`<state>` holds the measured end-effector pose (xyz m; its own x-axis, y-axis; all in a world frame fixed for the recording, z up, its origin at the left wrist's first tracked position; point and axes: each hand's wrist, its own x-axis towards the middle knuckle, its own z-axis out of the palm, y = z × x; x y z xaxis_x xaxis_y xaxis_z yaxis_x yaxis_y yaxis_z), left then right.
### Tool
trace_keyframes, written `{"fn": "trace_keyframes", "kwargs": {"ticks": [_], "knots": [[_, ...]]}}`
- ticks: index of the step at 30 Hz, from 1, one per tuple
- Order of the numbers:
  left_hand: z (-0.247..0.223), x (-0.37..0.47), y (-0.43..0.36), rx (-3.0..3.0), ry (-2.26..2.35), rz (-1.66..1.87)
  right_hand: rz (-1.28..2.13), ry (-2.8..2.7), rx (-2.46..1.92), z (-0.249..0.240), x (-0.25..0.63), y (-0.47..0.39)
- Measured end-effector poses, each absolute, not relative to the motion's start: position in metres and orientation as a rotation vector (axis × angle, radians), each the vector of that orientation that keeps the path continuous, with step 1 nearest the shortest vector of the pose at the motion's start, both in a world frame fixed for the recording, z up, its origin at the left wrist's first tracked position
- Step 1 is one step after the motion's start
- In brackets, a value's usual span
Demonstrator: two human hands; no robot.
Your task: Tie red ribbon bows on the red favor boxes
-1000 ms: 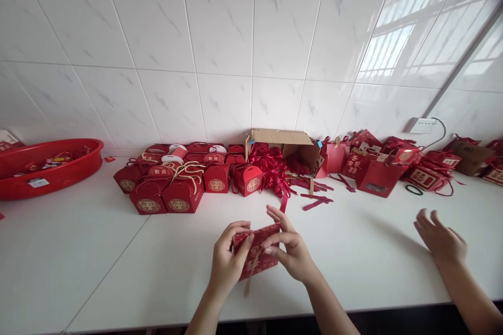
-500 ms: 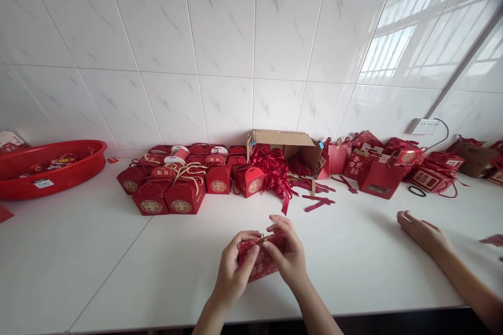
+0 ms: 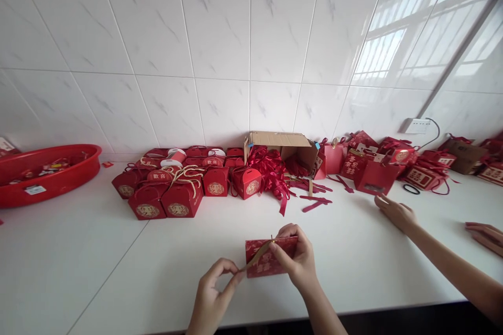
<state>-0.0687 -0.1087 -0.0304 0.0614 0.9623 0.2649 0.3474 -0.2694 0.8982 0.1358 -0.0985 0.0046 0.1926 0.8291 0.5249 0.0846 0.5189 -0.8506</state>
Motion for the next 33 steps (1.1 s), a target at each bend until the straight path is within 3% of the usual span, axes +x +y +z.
{"fn": "trace_keyframes", "kwargs": {"ticks": [11,18,33], "knots": [[0.055,-0.072,-0.119,1.206,0.971,1.833,0.389,-1.649,-0.767,0.019,0.130,-0.121],[0.056,-0.057,-0.125,1.628,1.059,1.359,0.392,-1.666,-0.727,0.026,0.130,-0.131],[0.062,-0.053,-0.128,1.614,0.867,0.996,0.476,-1.718,-0.668,0.033,0.123,-0.136]]}}
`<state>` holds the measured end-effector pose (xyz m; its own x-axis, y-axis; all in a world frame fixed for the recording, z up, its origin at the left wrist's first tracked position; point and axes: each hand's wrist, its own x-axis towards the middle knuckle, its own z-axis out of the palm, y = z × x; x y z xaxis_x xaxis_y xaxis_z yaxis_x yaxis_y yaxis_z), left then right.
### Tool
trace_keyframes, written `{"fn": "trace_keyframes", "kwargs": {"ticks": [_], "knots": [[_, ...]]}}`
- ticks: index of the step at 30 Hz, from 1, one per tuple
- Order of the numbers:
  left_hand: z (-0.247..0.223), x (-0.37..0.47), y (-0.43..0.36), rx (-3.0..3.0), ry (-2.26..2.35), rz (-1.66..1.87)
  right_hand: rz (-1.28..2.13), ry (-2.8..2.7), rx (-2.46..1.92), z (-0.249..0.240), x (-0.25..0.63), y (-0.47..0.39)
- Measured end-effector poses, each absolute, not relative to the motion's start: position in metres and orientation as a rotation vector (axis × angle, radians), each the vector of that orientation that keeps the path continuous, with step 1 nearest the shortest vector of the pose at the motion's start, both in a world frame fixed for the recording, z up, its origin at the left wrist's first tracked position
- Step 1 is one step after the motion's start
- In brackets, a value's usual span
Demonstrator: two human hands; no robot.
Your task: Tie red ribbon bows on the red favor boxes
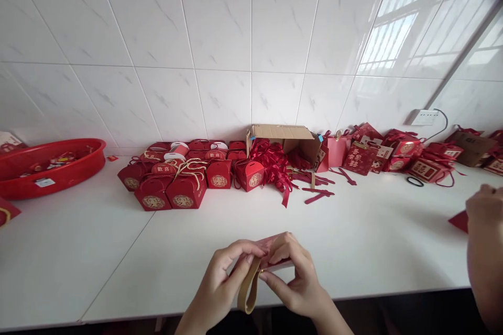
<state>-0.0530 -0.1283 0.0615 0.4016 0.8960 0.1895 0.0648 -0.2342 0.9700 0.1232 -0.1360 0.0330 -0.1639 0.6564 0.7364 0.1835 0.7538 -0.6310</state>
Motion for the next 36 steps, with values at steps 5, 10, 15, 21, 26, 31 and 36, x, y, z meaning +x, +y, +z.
{"fn": "trace_keyframes", "kwargs": {"ticks": [5,10,15,21,26,31,36], "knots": [[0.056,-0.056,-0.127,1.494,0.675,0.997,0.451,-1.701,-0.691,0.031,0.124,-0.135],[0.056,-0.057,-0.127,1.544,0.610,1.034,0.472,-1.689,-0.720,0.030,0.124,-0.136],[0.056,-0.054,-0.126,1.465,0.684,0.971,0.485,-1.681,-0.739,0.029,0.124,-0.136],[0.053,-0.048,-0.126,1.421,0.803,0.977,0.483,-1.683,-0.774,0.028,0.123,-0.136],[0.054,-0.045,-0.127,1.416,0.844,0.986,0.481,-1.685,-0.782,0.029,0.122,-0.136],[0.053,-0.044,-0.127,1.431,0.837,0.997,0.502,-1.680,-0.788,0.027,0.122,-0.135],[0.052,-0.044,-0.128,1.451,0.838,1.030,0.532,-1.662,-0.783,0.026,0.121,-0.135]]}}
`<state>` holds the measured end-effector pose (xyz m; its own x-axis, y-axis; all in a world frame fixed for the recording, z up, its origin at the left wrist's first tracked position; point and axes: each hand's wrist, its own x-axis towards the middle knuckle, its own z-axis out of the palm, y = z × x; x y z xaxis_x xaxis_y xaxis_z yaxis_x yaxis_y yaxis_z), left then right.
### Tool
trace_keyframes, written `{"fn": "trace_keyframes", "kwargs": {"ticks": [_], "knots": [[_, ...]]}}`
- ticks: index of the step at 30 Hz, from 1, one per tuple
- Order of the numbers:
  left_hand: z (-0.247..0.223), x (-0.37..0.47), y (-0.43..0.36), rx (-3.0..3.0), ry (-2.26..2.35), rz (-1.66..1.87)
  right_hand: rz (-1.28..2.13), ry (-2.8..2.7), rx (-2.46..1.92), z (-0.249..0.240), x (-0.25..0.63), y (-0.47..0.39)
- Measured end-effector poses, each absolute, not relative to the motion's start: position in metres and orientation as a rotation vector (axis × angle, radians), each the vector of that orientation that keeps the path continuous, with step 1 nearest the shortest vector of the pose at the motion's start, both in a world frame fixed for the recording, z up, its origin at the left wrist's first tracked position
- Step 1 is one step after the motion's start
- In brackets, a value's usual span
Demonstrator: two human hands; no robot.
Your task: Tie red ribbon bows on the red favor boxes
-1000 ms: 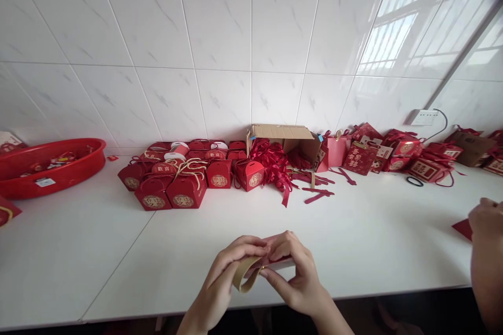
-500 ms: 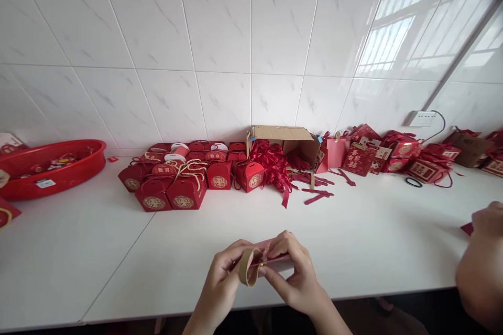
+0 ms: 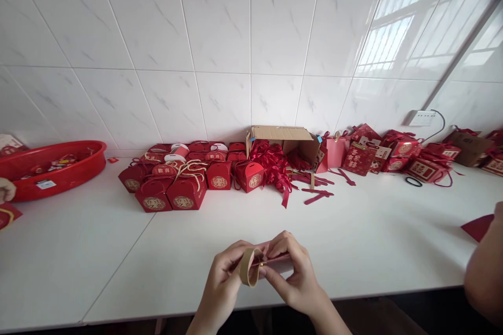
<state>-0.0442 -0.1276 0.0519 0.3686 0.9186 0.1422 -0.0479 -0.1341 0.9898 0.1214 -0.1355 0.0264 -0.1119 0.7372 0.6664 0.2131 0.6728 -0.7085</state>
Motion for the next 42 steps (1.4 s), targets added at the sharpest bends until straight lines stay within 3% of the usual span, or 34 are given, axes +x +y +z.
{"fn": "trace_keyframes", "kwargs": {"ticks": [23,42], "knots": [[0.047,-0.040,-0.139,1.457,0.895,1.272,0.539,-1.603,-0.775,0.031,0.121,-0.139],[0.039,-0.052,-0.139,1.674,0.751,1.152,0.647,-1.603,-0.662,0.027,0.119,-0.142]]}}
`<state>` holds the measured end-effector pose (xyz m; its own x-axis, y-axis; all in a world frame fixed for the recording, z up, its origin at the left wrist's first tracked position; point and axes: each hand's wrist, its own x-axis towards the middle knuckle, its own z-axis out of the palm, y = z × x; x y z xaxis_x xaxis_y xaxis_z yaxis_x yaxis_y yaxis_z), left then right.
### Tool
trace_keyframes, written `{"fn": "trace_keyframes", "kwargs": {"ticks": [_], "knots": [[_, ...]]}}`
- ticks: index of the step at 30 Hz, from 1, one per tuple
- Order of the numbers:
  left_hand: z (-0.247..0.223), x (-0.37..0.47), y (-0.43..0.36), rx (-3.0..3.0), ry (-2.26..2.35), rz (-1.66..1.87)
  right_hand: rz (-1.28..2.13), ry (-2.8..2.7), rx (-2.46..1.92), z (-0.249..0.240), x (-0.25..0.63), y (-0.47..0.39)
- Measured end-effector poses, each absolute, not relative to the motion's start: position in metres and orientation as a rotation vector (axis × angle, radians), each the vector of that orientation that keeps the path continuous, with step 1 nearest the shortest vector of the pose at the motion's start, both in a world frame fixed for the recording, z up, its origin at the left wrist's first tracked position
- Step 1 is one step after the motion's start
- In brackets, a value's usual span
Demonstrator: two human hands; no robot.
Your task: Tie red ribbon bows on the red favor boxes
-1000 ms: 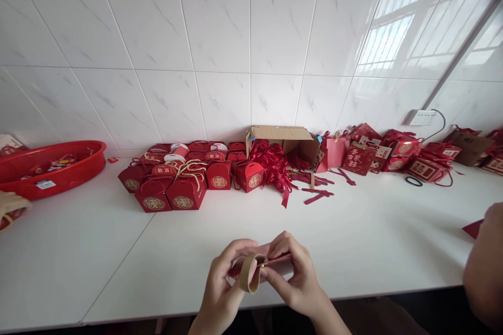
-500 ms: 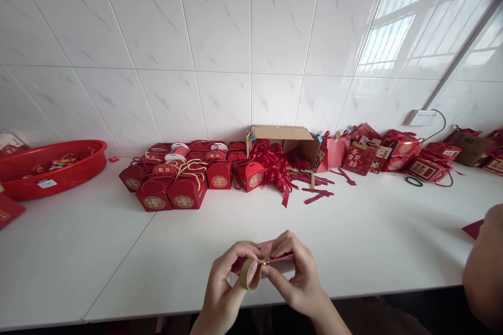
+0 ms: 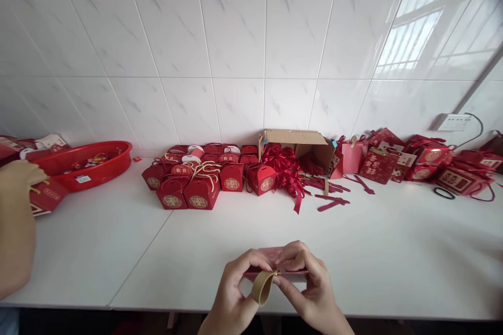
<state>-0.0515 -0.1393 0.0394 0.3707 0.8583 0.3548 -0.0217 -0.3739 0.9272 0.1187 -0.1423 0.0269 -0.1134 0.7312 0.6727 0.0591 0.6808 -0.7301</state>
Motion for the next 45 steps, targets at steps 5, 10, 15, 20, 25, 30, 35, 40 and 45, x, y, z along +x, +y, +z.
{"fn": "trace_keyframes", "kwargs": {"ticks": [5,10,15,20,25,30,35,40,45], "knots": [[0.040,-0.051,-0.141,1.639,0.795,1.156,0.611,-1.601,-0.665,0.024,0.117,-0.142],[0.039,-0.051,-0.142,1.614,0.792,1.152,0.632,-1.607,-0.623,0.023,0.116,-0.140],[0.038,-0.051,-0.142,1.634,0.830,1.154,0.654,-1.597,-0.628,0.017,0.115,-0.138],[0.036,-0.050,-0.142,1.649,0.859,1.166,0.636,-1.611,-0.657,0.013,0.116,-0.138],[0.036,-0.049,-0.144,1.671,0.879,1.201,0.692,-1.573,-0.669,0.009,0.116,-0.138],[0.039,-0.049,-0.145,1.663,0.909,1.137,0.758,-1.549,-0.686,0.008,0.116,-0.140],[0.036,-0.047,-0.145,1.606,0.918,1.164,0.813,-1.532,-0.693,0.011,0.116,-0.142],[0.023,-0.043,-0.146,1.493,0.937,1.266,0.862,-1.462,-0.731,0.010,0.114,-0.142],[0.010,-0.045,-0.140,1.613,0.951,1.311,0.900,-1.397,-0.793,0.007,0.111,-0.139]]}}
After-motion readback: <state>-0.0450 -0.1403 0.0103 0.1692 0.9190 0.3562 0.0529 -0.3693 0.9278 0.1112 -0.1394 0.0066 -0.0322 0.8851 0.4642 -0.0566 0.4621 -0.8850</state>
